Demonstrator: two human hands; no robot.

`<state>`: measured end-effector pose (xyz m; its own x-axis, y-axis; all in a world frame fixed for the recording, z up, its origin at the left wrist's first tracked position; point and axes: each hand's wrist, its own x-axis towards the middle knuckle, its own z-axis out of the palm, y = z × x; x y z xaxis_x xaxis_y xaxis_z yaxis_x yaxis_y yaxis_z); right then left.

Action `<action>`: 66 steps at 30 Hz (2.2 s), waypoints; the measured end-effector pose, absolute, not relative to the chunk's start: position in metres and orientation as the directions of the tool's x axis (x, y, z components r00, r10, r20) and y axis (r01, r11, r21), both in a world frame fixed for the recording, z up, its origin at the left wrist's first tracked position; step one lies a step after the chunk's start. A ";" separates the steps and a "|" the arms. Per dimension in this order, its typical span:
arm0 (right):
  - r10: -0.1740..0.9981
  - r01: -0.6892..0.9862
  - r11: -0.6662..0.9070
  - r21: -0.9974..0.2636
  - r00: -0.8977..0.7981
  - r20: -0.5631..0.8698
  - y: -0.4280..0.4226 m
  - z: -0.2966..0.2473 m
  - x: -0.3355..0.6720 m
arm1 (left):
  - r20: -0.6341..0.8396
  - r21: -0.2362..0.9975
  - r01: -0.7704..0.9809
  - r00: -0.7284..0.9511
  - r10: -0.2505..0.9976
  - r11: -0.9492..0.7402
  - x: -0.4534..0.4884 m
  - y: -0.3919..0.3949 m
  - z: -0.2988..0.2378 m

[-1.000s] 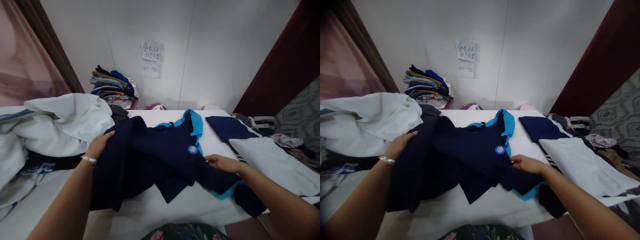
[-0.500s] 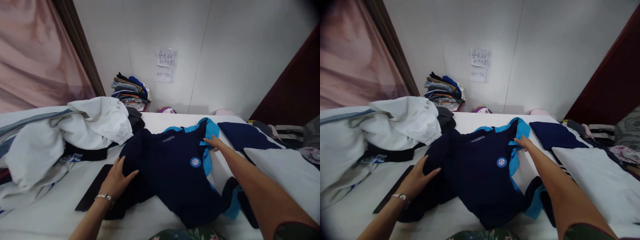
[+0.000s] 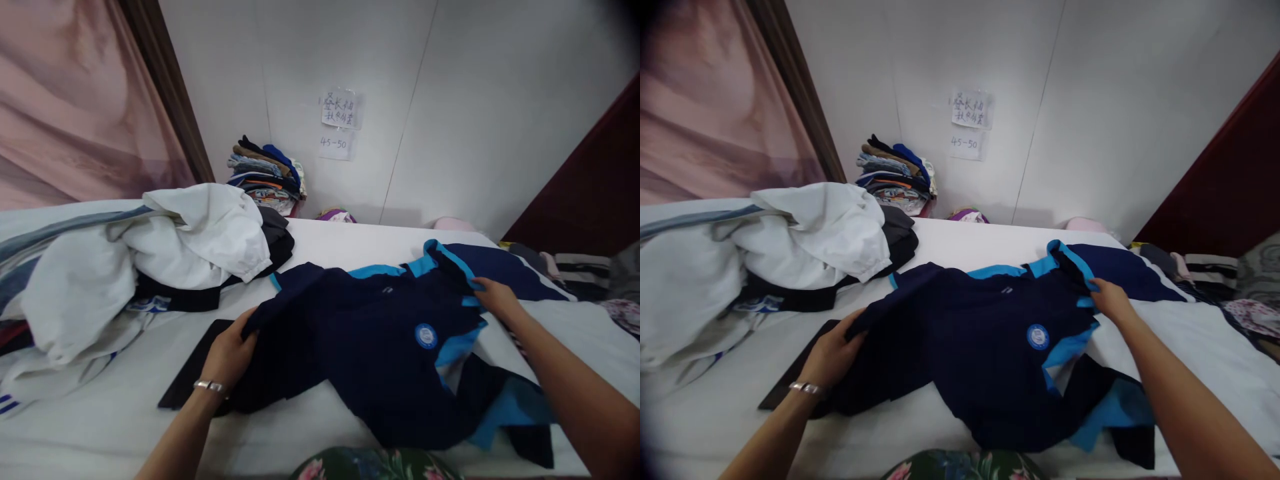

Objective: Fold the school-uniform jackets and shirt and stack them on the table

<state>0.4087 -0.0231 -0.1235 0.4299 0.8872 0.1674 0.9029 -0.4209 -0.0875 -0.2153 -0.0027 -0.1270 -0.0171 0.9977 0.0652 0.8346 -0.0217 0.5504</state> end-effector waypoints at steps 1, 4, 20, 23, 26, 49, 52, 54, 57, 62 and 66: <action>0.894 0.901 -0.433 -0.013 0.431 0.118 -0.038 -0.128 0.422 | 0.075 0.614 0.787 0.016 0.997 -0.059 -0.216 -0.004 -0.129; 0.898 0.894 -0.430 0.126 0.438 -0.045 -0.067 -0.138 0.435 | 0.060 0.719 0.686 0.100 0.993 -0.113 -0.215 -0.007 -0.135; 0.971 0.992 0.003 -0.129 -0.034 -0.236 0.098 -0.129 0.212 | 0.117 0.648 0.741 0.131 0.985 -0.175 -0.216 -0.045 -0.133; 0.963 0.991 -0.001 -0.137 -0.036 -0.266 0.099 -0.130 0.207 | 0.030 0.550 0.835 0.019 0.999 -0.032 -0.215 -0.050 -0.135; 0.975 0.983 0.006 -0.182 -0.046 -0.215 0.091 -0.117 0.220 | -0.017 0.484 0.875 0.003 1.000 0.005 -0.216 -0.047 -0.139; 0.982 0.417 -0.127 -0.900 0.182 -0.054 0.041 -0.088 0.279 | 0.405 0.369 0.769 0.373 0.835 -0.522 -0.139 0.120 -0.075; 0.989 0.569 -0.133 -0.812 0.124 -0.075 -0.023 -0.135 0.286 | 0.296 0.425 0.721 0.461 0.837 -0.548 -0.155 0.056 -0.129; 0.986 0.640 -0.134 -0.756 0.159 -0.040 -0.058 -0.159 0.295 | 0.295 0.442 0.734 0.425 0.856 -0.516 -0.164 0.017 -0.152; 0.978 0.719 -0.153 -0.678 0.209 0.001 -0.090 -0.178 0.309 | 0.266 0.439 0.782 0.356 0.896 -0.442 -0.168 -0.028 -0.176; 0.957 0.759 -0.237 -0.606 0.290 -0.010 -0.089 -0.174 0.321 | 0.179 0.327 0.848 0.378 0.908 -0.417 -0.163 -0.057 -0.191; 0.952 0.856 -0.286 -0.431 0.305 -0.027 -0.058 -0.166 0.325 | 0.117 0.238 0.880 0.395 0.911 -0.412 -0.161 -0.052 -0.183</action>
<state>0.3250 -0.0584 -0.1658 0.3047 0.9521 -0.0273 0.8557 -0.2862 -0.4312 -0.1613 -0.0519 -0.1830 0.3949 0.9113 0.1168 0.8797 -0.4117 0.2380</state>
